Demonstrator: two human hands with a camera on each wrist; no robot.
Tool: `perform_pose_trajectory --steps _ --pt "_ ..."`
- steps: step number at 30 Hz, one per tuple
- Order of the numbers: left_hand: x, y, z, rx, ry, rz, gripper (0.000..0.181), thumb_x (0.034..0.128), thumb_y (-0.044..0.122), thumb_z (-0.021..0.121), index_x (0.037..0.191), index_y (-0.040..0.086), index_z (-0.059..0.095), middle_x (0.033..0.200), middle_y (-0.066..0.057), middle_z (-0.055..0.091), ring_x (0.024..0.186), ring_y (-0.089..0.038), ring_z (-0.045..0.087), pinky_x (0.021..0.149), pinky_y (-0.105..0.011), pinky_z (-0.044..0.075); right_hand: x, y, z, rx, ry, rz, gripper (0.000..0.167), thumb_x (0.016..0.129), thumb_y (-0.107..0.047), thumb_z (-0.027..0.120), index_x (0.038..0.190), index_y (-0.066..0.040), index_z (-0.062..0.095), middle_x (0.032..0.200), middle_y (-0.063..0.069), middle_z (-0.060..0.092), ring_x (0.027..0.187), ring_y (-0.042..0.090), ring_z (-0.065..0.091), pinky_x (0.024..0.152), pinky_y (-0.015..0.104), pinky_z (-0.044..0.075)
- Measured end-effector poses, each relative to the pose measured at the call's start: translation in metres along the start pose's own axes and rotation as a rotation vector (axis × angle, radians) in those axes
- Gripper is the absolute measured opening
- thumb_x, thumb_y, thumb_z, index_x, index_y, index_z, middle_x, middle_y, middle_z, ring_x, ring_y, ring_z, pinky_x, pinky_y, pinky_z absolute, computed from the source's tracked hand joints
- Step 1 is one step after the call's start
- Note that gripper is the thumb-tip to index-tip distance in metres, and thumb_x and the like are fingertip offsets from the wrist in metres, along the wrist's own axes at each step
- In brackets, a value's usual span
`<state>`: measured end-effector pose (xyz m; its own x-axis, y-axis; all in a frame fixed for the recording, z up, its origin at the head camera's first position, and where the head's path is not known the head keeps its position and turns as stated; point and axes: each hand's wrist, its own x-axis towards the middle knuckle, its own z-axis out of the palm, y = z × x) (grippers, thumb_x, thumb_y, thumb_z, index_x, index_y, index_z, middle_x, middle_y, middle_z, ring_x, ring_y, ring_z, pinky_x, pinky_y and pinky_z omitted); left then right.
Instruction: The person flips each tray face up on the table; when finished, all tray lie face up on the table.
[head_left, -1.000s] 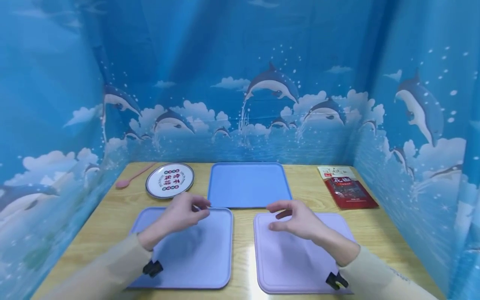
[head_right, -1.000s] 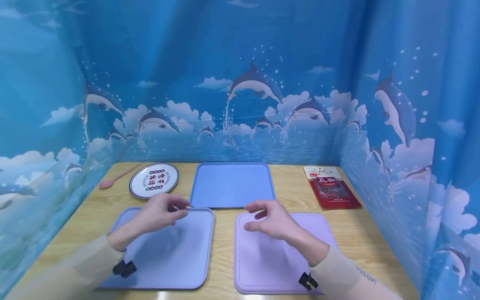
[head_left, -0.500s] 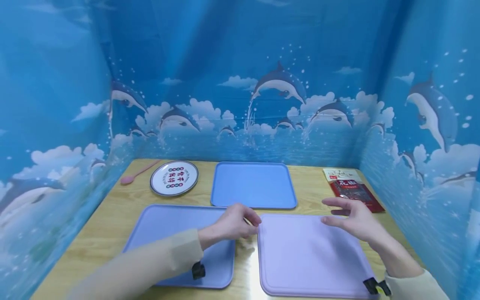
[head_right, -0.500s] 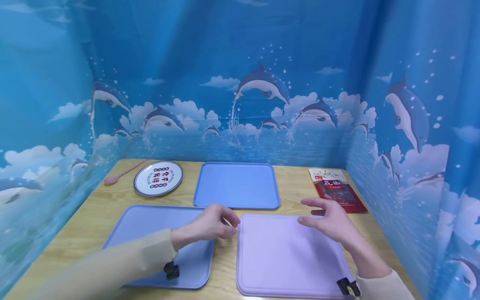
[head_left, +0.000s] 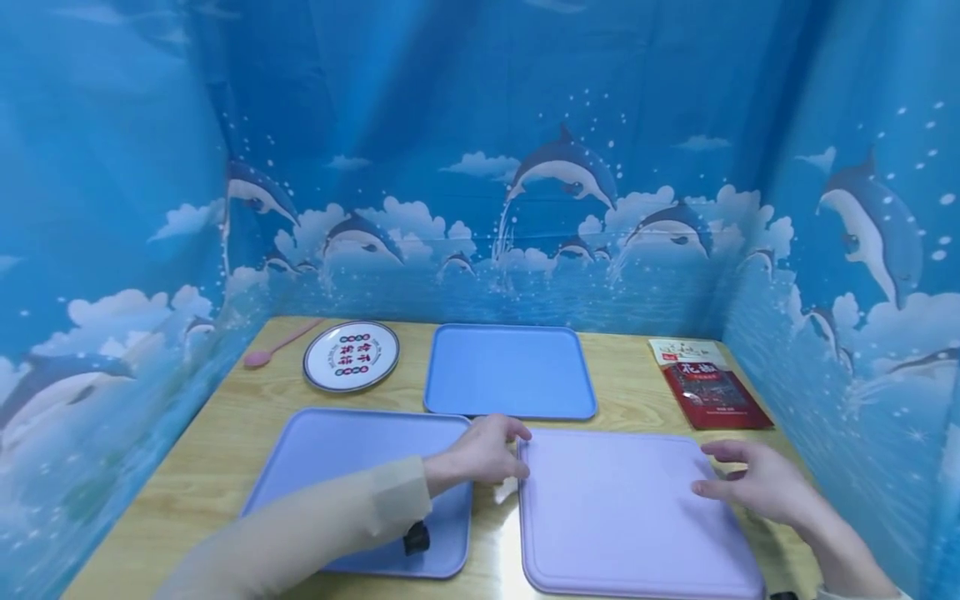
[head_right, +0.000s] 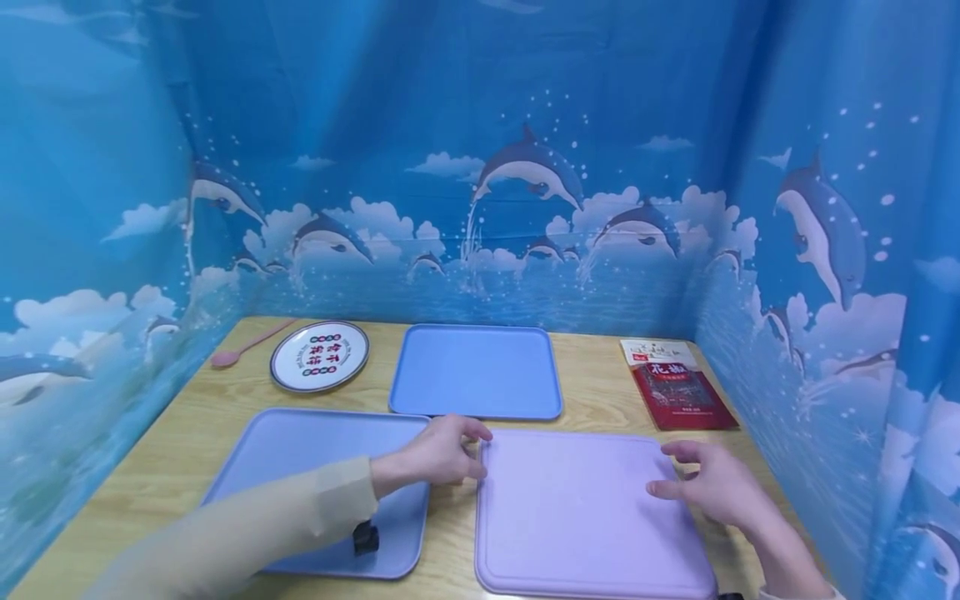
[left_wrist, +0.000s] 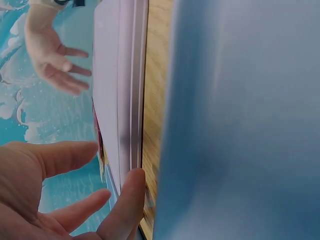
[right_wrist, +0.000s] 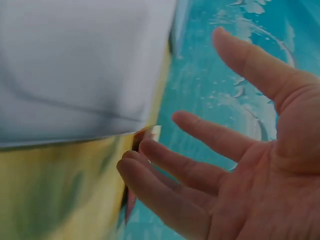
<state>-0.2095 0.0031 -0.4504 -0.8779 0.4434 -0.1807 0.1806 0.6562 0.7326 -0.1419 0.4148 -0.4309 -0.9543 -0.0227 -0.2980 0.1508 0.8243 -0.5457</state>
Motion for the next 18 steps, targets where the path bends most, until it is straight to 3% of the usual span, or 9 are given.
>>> perform_pose_trajectory --steps 3,9,13,16,18 --pt "0.000 0.002 -0.001 -0.020 0.002 -0.022 0.054 0.0808 0.013 0.096 0.132 0.011 0.080 0.142 -0.021 0.076 0.131 -0.036 0.071 0.118 -0.058 0.058 0.002 0.008 0.007 -0.039 0.011 0.015 0.084 0.093 -0.041 0.092 0.149 0.012 0.061 0.145 0.043 0.065 0.122 0.052 0.075 0.089 0.046 0.070" --pt "-0.002 0.005 0.001 -0.031 0.012 -0.020 0.048 0.0813 0.013 0.095 0.128 0.011 0.083 0.137 -0.017 0.080 0.118 -0.025 0.072 0.113 -0.053 0.060 0.002 0.013 0.016 -0.020 0.068 -0.019 0.079 0.087 -0.030 0.098 0.144 0.014 0.065 0.135 0.036 0.074 0.120 0.047 0.078 0.081 0.025 0.062" --pt "-0.004 0.006 0.003 -0.130 0.009 -0.042 0.046 0.0833 0.006 0.091 0.128 0.008 0.082 0.137 -0.019 0.078 0.091 -0.017 0.073 0.089 -0.040 0.068 0.001 0.012 0.018 -0.008 0.078 -0.033 0.077 0.086 -0.025 0.099 0.143 0.014 0.066 0.136 0.038 0.073 0.115 0.045 0.080 0.078 0.023 0.063" --pt "-0.005 0.005 0.004 -0.249 0.009 -0.052 0.046 0.0844 0.000 0.087 0.130 0.003 0.081 0.135 -0.022 0.077 0.069 -0.014 0.069 0.065 -0.028 0.064 0.000 0.012 0.019 -0.009 0.083 -0.038 0.076 0.085 -0.023 0.099 0.142 0.015 0.066 0.139 0.039 0.071 0.115 0.046 0.080 0.079 0.024 0.065" --pt "-0.005 0.004 0.004 -0.314 0.014 -0.056 0.046 0.0844 -0.002 0.086 0.130 0.001 0.080 0.135 -0.024 0.077 0.064 -0.013 0.067 0.059 -0.024 0.061 -0.001 0.012 0.019 0.001 0.086 -0.035 0.076 0.085 -0.023 0.099 0.142 0.015 0.066 0.141 0.038 0.071 0.116 0.045 0.080 0.078 0.023 0.065"
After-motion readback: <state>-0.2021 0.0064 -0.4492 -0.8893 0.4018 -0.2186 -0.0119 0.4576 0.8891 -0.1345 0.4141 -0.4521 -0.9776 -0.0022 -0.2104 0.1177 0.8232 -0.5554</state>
